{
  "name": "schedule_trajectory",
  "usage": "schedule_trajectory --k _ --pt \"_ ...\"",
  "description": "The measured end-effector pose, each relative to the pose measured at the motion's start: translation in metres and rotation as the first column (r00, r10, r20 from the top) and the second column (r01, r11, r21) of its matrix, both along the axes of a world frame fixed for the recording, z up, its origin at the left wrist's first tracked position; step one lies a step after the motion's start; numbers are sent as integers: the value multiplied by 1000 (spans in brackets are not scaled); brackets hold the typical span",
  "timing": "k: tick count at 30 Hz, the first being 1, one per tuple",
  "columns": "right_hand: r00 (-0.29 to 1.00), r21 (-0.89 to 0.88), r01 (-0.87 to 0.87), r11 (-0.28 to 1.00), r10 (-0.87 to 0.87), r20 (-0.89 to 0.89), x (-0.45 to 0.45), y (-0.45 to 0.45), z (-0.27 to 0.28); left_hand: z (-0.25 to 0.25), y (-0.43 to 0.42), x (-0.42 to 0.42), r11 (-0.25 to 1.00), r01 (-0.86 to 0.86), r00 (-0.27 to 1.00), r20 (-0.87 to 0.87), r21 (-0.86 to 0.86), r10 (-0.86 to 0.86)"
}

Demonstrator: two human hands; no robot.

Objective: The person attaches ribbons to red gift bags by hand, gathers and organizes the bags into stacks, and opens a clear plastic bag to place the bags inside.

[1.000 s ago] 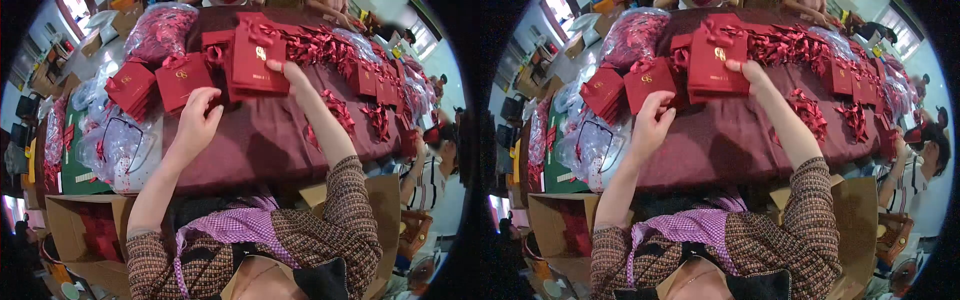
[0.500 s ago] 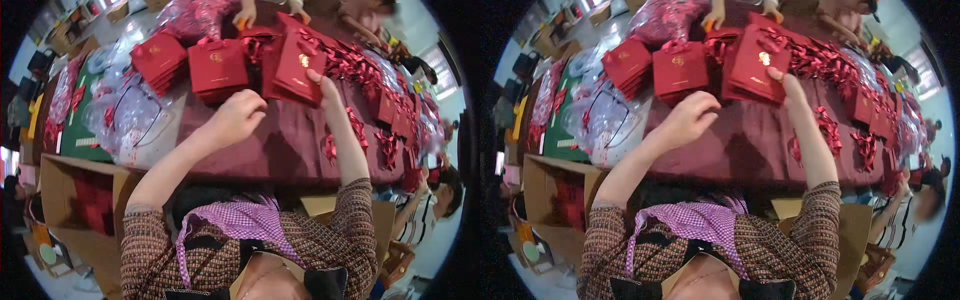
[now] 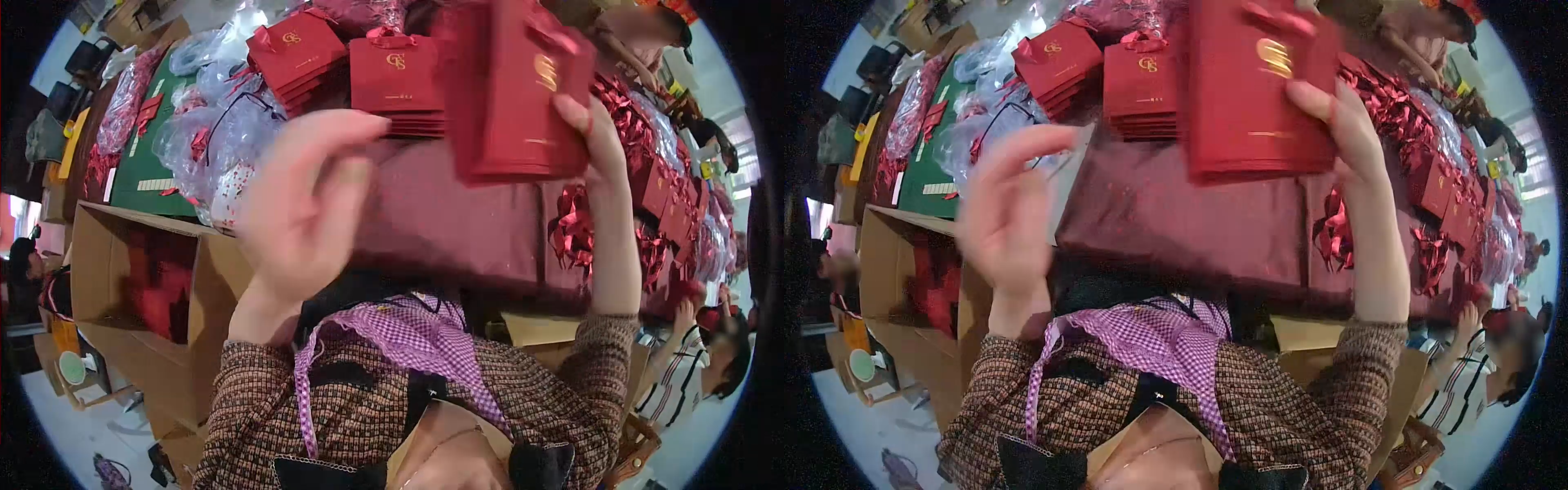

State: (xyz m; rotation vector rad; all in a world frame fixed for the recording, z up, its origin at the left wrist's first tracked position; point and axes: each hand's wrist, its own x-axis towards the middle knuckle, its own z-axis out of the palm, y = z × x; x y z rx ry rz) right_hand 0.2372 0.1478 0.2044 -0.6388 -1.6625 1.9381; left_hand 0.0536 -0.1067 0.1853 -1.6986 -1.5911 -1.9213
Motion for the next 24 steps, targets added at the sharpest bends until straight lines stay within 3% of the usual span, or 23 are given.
schedule_trajectory --k 1,2,3,4,5,6,7,8,10,11,12,14,16,18,24 --pt "995 85 -70 994 63 84 -13 -15 13 11 -12 1 986 -33 999 8 165 32" --pt "979 163 -145 976 118 169 -27 -31 24 15 -26 0 958 -135 980 -108 252 167" --pt "938 158 -269 950 221 266 -43 -51 34 13 -35 2 918 -109 985 -80 381 150" --pt "928 187 -309 933 253 273 -62 -60 20 15 -40 6 924 -49 984 -139 378 109" --pt "858 273 -501 821 430 282 -81 -55 4 16 -44 10 928 10 978 -199 373 70" --pt "837 400 -527 750 376 397 -96 -63 -8 18 -49 16 972 -46 956 -271 232 110" --pt "787 357 -604 712 462 409 -108 -68 -18 14 -47 20 984 -120 942 -299 132 155" --pt "727 316 -679 663 545 418 -118 -69 -29 15 -51 17 975 -198 904 -404 -97 143" --pt "593 173 -791 586 668 450 -145 -60 -69 -14 -39 2 938 -262 877 -462 -229 133" --pt "571 186 -793 579 604 556 -151 -61 -76 -27 -34 -5 897 -324 851 -508 -302 136" --pt "571 187 -794 578 605 555 -157 -58 -82 -40 -28 -12 865 -358 828 -548 -352 120" --pt "521 99 -819 565 660 540 -166 -48 -99 -66 -19 -25 800 -425 758 -650 -424 59" --pt "511 14 -812 583 701 498 -171 -42 -107 -82 -14 -26 756 -451 762 -645 -475 50" --pt "436 -48 -799 600 632 641 -171 -44 -102 -91 -10 -25 674 -497 747 -665 -546 12" --pt "417 98 -827 553 488 767 -179 -44 -113 -122 -6 -25 653 -535 726 -687 -536 32"
